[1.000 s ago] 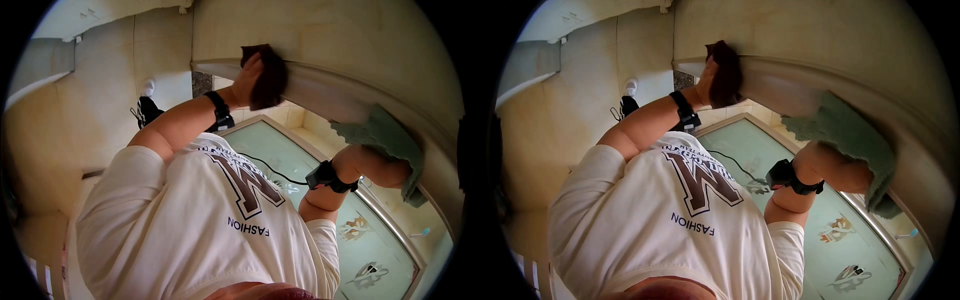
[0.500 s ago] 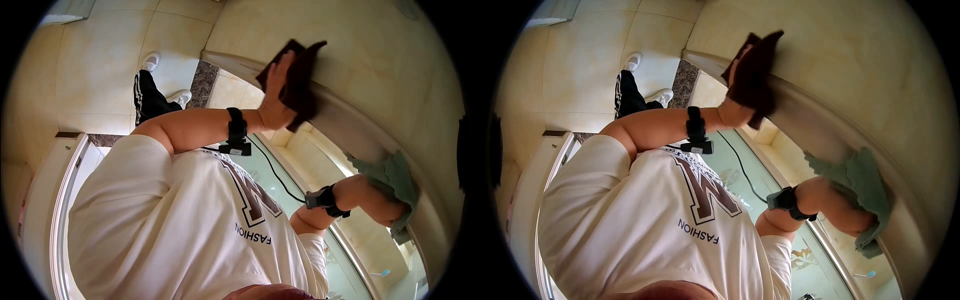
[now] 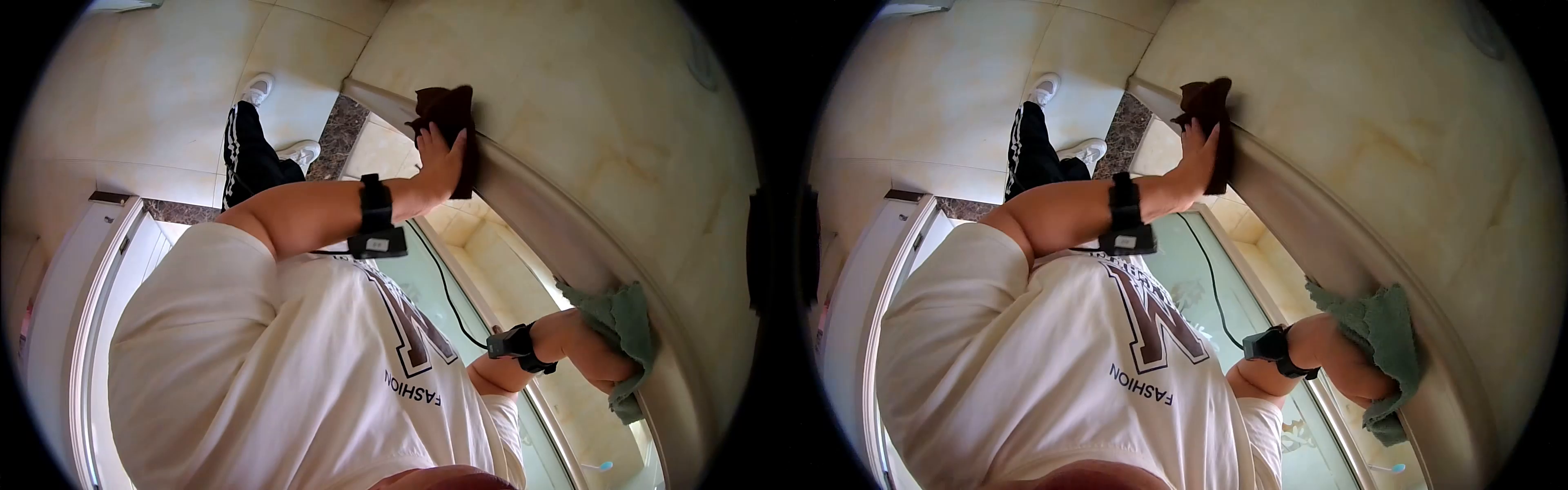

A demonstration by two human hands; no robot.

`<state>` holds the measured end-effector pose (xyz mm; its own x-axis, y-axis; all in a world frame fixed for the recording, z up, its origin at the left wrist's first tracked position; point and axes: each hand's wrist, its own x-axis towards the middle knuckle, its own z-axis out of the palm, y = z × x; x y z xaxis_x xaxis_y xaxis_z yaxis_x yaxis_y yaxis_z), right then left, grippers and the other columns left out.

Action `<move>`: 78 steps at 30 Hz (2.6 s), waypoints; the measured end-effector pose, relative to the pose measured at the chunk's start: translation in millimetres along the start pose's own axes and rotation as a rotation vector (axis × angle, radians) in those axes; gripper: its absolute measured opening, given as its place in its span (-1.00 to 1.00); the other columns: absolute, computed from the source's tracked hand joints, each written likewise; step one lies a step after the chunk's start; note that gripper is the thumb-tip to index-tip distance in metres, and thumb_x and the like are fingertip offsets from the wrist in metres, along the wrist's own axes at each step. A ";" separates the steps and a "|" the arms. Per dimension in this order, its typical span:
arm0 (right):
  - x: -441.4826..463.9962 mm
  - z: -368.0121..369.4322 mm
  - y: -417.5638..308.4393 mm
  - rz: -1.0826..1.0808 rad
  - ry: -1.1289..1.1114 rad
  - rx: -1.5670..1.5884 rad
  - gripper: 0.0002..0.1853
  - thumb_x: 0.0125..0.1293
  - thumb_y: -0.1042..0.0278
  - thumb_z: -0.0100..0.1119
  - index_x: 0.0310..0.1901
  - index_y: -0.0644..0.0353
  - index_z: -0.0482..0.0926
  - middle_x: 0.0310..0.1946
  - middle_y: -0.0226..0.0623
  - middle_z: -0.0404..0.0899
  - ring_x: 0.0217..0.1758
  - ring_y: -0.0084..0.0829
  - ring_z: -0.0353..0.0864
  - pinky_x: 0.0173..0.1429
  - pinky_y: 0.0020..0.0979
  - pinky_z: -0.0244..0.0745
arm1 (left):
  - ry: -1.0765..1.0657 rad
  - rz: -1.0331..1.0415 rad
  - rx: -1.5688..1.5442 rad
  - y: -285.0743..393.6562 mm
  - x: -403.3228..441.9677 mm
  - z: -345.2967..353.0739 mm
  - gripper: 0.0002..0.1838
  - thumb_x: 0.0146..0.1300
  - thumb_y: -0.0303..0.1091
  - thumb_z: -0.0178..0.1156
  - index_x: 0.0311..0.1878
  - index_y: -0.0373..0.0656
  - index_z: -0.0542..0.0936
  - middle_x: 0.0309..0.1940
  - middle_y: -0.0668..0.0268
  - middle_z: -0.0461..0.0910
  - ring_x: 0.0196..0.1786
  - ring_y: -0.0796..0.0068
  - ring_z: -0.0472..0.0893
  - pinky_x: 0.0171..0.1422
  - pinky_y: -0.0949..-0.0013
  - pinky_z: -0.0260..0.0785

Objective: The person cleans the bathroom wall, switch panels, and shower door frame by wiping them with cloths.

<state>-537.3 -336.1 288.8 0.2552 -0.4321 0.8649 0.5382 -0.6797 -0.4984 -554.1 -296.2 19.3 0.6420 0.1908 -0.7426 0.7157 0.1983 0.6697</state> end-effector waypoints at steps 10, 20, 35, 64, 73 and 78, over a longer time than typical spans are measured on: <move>-3.7 4.5 2.4 0.041 0.130 -0.017 -0.62 0.13 0.19 0.29 -0.05 0.12 0.49 0.08 -0.23 0.46 -0.04 -0.27 0.55 0.05 -0.10 0.58 | -0.035 -0.028 0.045 -2.2 38.4 5.2 -0.19 0.34 0.13 -0.05 0.43 -0.32 0.10 0.38 -0.37 0.00 0.42 -0.32 0.07 0.48 -0.08 -0.03; -37.0 -54.5 40.4 -0.234 -0.453 -0.373 -0.41 0.15 0.31 0.21 0.20 0.35 0.30 0.25 0.02 0.31 0.26 -0.04 0.31 0.32 -0.07 0.22 | -0.320 1.671 0.151 109.6 -86.2 -38.2 -0.15 0.04 -0.22 0.31 0.36 -0.41 0.19 0.40 -0.26 0.05 0.45 -0.32 0.05 0.50 -0.19 -0.14; 165.1 -11.6 -99.2 -0.418 -0.259 -0.252 -0.09 0.19 0.27 0.13 0.41 0.52 -0.18 0.37 0.37 -0.04 0.42 0.28 -0.04 0.50 0.01 -0.23 | -0.256 2.167 -0.073 293.4 -253.0 -23.7 -0.34 -0.06 -0.22 0.31 0.16 -0.30 0.48 0.29 -0.10 0.32 0.39 -0.17 0.21 0.40 -0.19 0.03; 117.3 5.4 -91.5 -0.273 0.029 -0.551 -0.79 0.36 0.48 0.02 -0.04 0.40 0.46 -0.11 -0.22 0.55 -0.08 -0.38 0.52 0.12 -0.38 0.39 | -0.833 1.995 0.064 311.7 -191.7 -35.0 -0.34 0.10 -0.03 0.23 0.27 -0.09 0.43 0.28 0.18 0.35 0.43 0.12 0.22 0.51 0.01 -0.15; 40.7 -3.4 -54.4 -0.233 -0.063 -0.646 -0.77 0.24 0.56 -0.04 -0.08 0.39 0.48 -0.21 -0.11 0.53 -0.15 -0.17 0.51 0.09 -0.27 0.38 | -0.813 2.059 0.224 271.9 -138.7 -36.4 -0.39 0.12 0.01 0.16 0.21 -0.10 0.49 0.24 0.20 0.42 0.37 0.07 0.29 0.48 -0.11 -0.13; 13.4 -8.4 -46.4 0.018 -0.132 -0.752 -0.19 0.21 0.39 0.05 0.43 0.42 -0.09 0.47 0.13 -0.12 0.53 0.08 -0.13 0.52 -0.07 -0.23 | -0.827 2.096 0.249 254.5 -114.2 -30.6 -0.36 0.09 0.04 0.17 0.22 -0.08 0.49 0.24 0.19 0.42 0.39 0.04 0.26 0.48 -0.15 -0.16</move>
<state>-565.6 -315.3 323.1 0.3784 -0.4041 0.8327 -0.1466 -0.9145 -0.3772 -453.7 -238.1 274.8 0.1846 -0.4207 0.8882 -0.9292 0.2196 0.2971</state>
